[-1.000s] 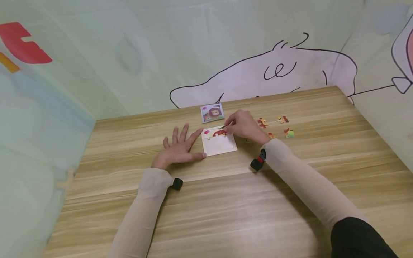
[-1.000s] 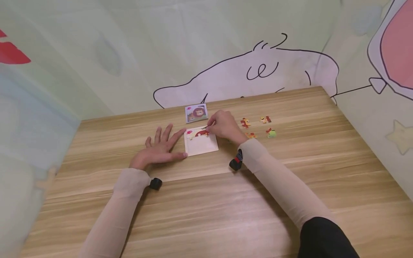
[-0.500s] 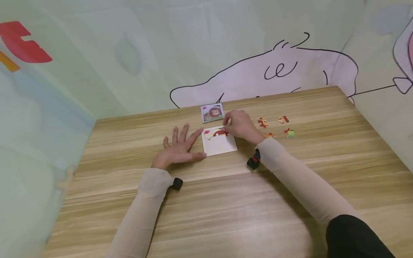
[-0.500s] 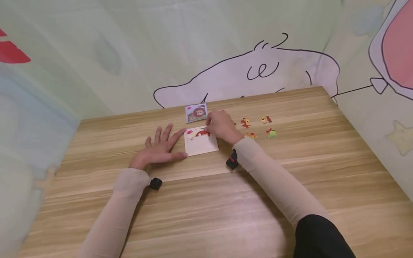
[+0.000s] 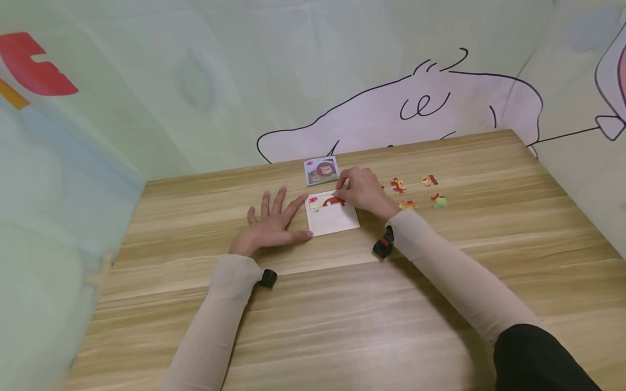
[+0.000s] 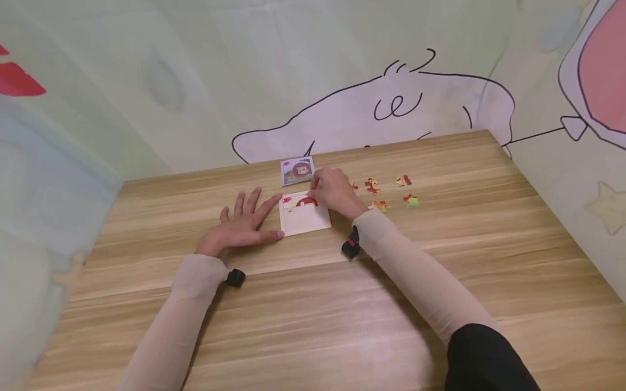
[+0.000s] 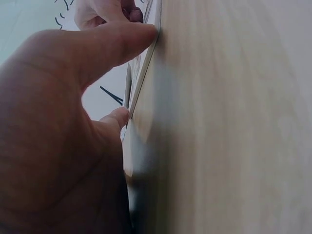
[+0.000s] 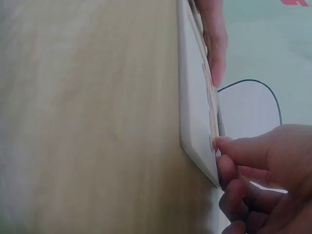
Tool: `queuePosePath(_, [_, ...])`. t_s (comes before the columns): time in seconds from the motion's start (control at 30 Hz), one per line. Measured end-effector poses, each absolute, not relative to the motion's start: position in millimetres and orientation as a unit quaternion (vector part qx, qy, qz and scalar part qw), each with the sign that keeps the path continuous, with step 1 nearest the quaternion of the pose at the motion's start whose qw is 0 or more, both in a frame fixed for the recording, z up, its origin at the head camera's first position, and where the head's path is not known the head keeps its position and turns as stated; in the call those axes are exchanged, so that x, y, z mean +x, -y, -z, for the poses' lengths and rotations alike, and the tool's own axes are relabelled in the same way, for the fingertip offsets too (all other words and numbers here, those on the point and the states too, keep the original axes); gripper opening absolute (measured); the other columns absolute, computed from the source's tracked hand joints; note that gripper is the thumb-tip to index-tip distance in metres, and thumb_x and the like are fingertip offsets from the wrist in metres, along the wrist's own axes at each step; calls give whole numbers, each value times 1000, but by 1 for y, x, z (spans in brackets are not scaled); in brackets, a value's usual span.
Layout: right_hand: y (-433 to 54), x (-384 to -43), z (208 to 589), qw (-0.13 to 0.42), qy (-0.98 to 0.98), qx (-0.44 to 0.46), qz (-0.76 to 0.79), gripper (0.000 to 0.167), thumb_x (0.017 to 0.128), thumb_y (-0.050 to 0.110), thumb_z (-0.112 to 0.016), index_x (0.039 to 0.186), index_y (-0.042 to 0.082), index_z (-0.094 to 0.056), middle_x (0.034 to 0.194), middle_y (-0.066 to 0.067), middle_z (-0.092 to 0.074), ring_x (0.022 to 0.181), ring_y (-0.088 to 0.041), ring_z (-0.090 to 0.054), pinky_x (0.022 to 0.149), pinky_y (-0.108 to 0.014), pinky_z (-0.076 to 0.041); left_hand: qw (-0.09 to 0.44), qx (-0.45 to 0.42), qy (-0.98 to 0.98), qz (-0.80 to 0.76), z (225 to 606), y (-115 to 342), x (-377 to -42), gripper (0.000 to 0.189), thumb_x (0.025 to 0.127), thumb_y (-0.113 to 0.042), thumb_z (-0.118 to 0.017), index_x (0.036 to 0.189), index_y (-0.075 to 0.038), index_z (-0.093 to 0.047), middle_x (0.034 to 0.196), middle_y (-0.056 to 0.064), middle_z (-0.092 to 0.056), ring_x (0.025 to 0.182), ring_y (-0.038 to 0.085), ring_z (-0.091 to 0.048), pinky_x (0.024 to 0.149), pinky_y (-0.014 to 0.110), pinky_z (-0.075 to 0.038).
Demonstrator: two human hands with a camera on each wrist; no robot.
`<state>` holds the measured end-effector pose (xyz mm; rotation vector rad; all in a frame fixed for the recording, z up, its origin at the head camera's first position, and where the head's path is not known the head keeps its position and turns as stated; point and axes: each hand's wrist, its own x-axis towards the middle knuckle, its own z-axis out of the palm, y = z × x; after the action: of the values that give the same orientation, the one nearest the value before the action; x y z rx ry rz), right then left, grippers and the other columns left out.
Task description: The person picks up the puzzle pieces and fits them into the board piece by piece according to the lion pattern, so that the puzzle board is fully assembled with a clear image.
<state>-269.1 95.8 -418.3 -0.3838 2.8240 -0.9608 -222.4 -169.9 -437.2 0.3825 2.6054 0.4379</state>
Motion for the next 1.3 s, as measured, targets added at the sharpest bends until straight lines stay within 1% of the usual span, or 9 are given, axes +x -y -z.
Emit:
queuePosePath(0.17, [-109, -269, 413, 44, -929, -132, 343, 21, 106, 19, -65, 111, 4, -77, 83, -10, -73, 69, -18, -59, 59, -26, -43, 231, 141, -949, -163, 436, 171, -222, 100, 93, -76, -59, 171, -50, -1, 179, 3, 30, 161, 43, 37, 122, 83, 14])
queuePosePath(0.3, [-123, -271, 403, 27, -930, -125, 344, 23, 106, 19, -63, 113, 3, -78, 90, -14, -74, 75, -20, -58, 63, -28, -43, 228, 142, -949, -162, 436, 172, -222, 100, 93, -76, -59, 171, -50, -1, 179, 3, 31, 161, 43, 37, 122, 83, 14])
queuePosePath(0.53, [-142, -275, 397, 48, -933, -112, 340, 26, 108, 22, -62, 119, 3, -76, 96, -16, -79, 74, -21, -69, 64, -30, -50, 227, 142, -950, -161, 438, 176, -223, 101, 93, -75, -59, 171, -50, 0, 179, 3, 31, 161, 43, 37, 122, 83, 14])
queuePosePath(0.7, [-156, -278, 397, 61, -946, -116, 296, 27, 105, 20, -66, 119, 0, -77, 112, -20, -78, 98, -31, -72, 84, -44, -58, 226, 142, -950, -162, 439, 177, -223, 102, 92, -77, -59, 170, -51, 0, 179, 3, 30, 162, 43, 37, 122, 83, 14])
queuePosePath(0.8, [-163, -278, 399, 80, -952, -117, 270, 27, 100, 17, -72, 118, -2, -76, 121, -23, -76, 112, -38, -70, 97, -53, -56, 227, 144, -949, -163, 441, 176, -223, 102, 91, -80, -59, 170, -52, 0, 179, 3, 31, 162, 43, 37, 122, 83, 14])
queuePosePath(0.87, [-165, -277, 400, 96, -954, -114, 259, 28, 98, 17, -75, 117, -4, -76, 123, -24, -74, 116, -40, -68, 102, -55, -54, 229, 144, -949, -162, 442, 176, -223, 102, 91, -80, -58, 170, -52, 1, 179, 2, 31, 161, 43, 37, 122, 83, 14])
queuePosePath(0.97, [-167, -275, 403, 106, -956, -113, 249, 27, 97, 17, -78, 114, -4, -76, 124, -24, -72, 116, -40, -65, 103, -56, -52, 229, 144, -949, -162, 443, 175, -222, 102, 92, -78, -59, 170, -52, 1, 179, 3, 31, 161, 43, 37, 122, 83, 14])
queuePosePath(1.17, [-167, -274, 404, 95, -960, -110, 239, 23, 97, 16, -79, 111, -3, -75, 120, -22, -74, 111, -37, -65, 102, -54, -51, 229, 143, -948, -170, 442, 174, -221, 101, 93, -76, -60, 170, -51, 0, 179, 3, 30, 162, 41, 37, 122, 82, 15])
queuePosePath(1.3, [-168, -273, 404, 90, -959, -103, 250, 21, 98, 15, -79, 111, 0, -72, 117, -22, -74, 106, -35, -65, 97, -52, -52, 231, 143, -947, -173, 439, 172, -220, 100, 93, -74, -60, 171, -50, -1, 179, 3, 30, 162, 41, 38, 122, 82, 15])
